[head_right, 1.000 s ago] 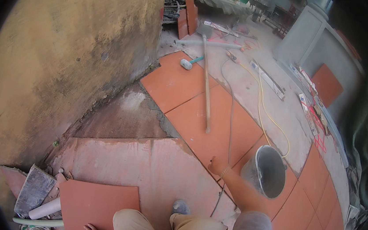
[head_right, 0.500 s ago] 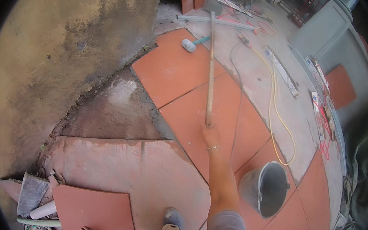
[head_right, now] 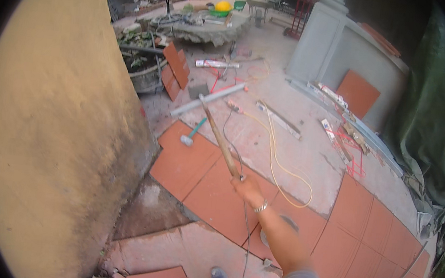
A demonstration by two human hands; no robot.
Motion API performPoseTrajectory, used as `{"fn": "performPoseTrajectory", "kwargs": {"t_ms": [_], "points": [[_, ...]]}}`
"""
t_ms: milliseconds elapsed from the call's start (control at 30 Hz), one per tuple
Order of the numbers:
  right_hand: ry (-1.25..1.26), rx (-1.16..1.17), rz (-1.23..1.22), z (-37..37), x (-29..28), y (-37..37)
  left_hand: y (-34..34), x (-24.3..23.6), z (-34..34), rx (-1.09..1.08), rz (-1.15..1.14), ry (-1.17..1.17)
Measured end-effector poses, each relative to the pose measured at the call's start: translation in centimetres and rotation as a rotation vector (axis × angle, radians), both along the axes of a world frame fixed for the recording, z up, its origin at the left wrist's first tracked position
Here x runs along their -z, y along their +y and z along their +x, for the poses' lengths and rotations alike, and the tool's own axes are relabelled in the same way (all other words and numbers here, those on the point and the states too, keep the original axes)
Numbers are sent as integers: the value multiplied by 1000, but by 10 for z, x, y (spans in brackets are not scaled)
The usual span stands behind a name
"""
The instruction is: The person measures a red floor tile with a tape measure and marks it with a pencil. They then use a metal straightedge to draw a straight line across the tile. The person handles the tile and tools on a tiled outdoor patio area.
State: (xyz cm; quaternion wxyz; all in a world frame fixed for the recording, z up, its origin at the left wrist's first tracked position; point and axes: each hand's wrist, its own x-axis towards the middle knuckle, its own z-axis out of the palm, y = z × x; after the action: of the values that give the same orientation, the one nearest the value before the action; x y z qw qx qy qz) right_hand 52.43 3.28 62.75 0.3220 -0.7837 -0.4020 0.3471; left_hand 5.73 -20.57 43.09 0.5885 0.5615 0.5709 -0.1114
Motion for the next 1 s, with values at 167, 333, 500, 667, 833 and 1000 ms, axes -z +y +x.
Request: {"fn": "performPoseTrajectory", "kwargs": {"t_ms": [167, 333, 500, 667, 833, 1000], "points": [[14, 24, 73, -17, -96, -23, 60, -96, 25, 300, -431, -185], [17, -119, 181, -45, -167, -30, 112, -186, 19, 356, -350, -143], [178, -217, 150, -74, -208, -5, 164, -303, 28, 67, 376, 5], [302, -294, 256, -81, -256, 31, 265, -375, 94, 34, 524, -74], [317, -304, 334, -68, -295, 66, 376, -424, 186, 80, 675, -332], [357, -336, 422, -34, -319, 99, 483, -460, 299, 510, 1335, -578]]}}
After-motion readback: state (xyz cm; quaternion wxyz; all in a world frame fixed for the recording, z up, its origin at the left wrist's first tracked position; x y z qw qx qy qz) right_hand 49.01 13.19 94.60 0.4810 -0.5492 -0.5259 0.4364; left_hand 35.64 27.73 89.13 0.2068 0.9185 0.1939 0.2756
